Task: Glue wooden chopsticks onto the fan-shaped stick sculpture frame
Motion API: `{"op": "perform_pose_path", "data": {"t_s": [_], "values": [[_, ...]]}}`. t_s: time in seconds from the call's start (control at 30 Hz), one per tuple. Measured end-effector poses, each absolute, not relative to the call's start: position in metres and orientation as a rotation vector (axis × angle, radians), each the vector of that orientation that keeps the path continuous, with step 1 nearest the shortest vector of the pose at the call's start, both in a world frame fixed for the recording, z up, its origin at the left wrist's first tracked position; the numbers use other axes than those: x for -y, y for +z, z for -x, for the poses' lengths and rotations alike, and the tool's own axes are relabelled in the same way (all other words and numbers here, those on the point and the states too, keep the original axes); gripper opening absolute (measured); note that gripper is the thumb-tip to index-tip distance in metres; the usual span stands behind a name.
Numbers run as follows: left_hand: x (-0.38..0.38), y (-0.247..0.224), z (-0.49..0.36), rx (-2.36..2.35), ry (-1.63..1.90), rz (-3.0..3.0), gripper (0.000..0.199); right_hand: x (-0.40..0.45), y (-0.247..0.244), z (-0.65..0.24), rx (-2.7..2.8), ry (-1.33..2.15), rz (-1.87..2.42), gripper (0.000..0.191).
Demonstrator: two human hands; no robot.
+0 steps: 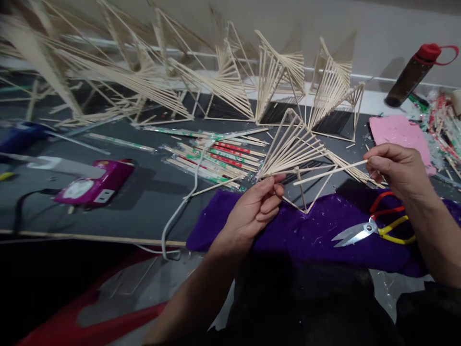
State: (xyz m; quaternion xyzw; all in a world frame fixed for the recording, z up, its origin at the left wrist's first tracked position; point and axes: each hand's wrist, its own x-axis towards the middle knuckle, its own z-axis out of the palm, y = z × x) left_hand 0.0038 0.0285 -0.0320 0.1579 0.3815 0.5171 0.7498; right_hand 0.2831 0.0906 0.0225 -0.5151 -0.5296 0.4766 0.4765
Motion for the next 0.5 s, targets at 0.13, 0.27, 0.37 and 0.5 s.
{"op": "perform_pose_path", "data": {"t_s": [0.13, 0.27, 0.37, 0.5], "values": [[-0.024, -0.035, -0.001, -0.843, 1.009, -0.345, 0.026, -0.09, 0.018, -0.284, 1.301, 1.187, 1.291, 0.025], [-0.009, -0.036, 0.009, -0.838, 0.986, -0.357, 0.024, -0.091, 0.015, -0.284, 1.288, 1.215, 1.286, 0.021], [0.007, -0.037, 0.02, -0.846, 1.033, -0.422, 0.031, -0.091, 0.016, -0.285, 1.258, 1.222, 1.277, 0.022], [0.041, -0.036, 0.043, -1.008, 1.125, -0.431, 0.036, -0.092, 0.013, -0.291, 1.241, 1.224, 1.267, 0.023]]}}
